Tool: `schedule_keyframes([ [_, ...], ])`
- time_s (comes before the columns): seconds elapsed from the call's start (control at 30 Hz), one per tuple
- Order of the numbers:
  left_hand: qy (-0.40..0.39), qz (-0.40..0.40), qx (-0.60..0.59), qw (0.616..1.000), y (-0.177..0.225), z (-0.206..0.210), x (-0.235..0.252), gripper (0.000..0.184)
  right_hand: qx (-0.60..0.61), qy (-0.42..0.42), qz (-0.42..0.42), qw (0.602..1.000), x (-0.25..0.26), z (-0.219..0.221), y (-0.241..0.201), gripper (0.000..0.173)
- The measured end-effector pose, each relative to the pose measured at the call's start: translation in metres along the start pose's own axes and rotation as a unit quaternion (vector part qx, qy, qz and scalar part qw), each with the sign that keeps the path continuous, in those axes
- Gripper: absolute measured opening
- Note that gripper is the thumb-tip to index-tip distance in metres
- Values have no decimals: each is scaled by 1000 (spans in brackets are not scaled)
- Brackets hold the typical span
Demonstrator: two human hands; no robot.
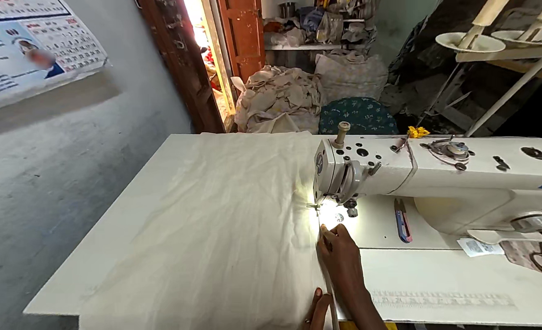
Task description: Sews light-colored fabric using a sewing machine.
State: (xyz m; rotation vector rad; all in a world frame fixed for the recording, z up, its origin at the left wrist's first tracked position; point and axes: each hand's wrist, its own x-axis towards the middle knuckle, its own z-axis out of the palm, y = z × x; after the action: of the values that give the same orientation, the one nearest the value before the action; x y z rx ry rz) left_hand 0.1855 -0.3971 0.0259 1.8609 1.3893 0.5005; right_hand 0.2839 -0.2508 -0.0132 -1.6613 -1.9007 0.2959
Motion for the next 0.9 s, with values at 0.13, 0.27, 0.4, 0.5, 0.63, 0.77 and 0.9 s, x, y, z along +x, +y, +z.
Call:
schedule_keyframes([
  [0.13,10,22,5,1000,-13,2,5,23,-9,20,-9,1000,14,1,-4,16],
  [0.27,-11,28,17,999,-8,-5,4,25,-13,-3,-19,1000,1,1,4,21],
  [0.4,-34,23,5,999,-7,-5,-1,27,9,-12,-21,1000,-30,-3,12,27],
  [0.5,-27,24,21,999,-9,-4,-3,27,20,-16,-16,1000,-43,-7,10,26],
  [0.63,35,36,35,998,-13,6,-3,26,17,-28,-4,999,-34,-6,8,25],
  [0.77,120,49,39,991,-21,19,-1,23,2,-40,1,999,-23,-4,6,22],
  [0.9,179,59,55,980,-32,25,11,21,-10,-83,15,996,-29,-13,3,26],
])
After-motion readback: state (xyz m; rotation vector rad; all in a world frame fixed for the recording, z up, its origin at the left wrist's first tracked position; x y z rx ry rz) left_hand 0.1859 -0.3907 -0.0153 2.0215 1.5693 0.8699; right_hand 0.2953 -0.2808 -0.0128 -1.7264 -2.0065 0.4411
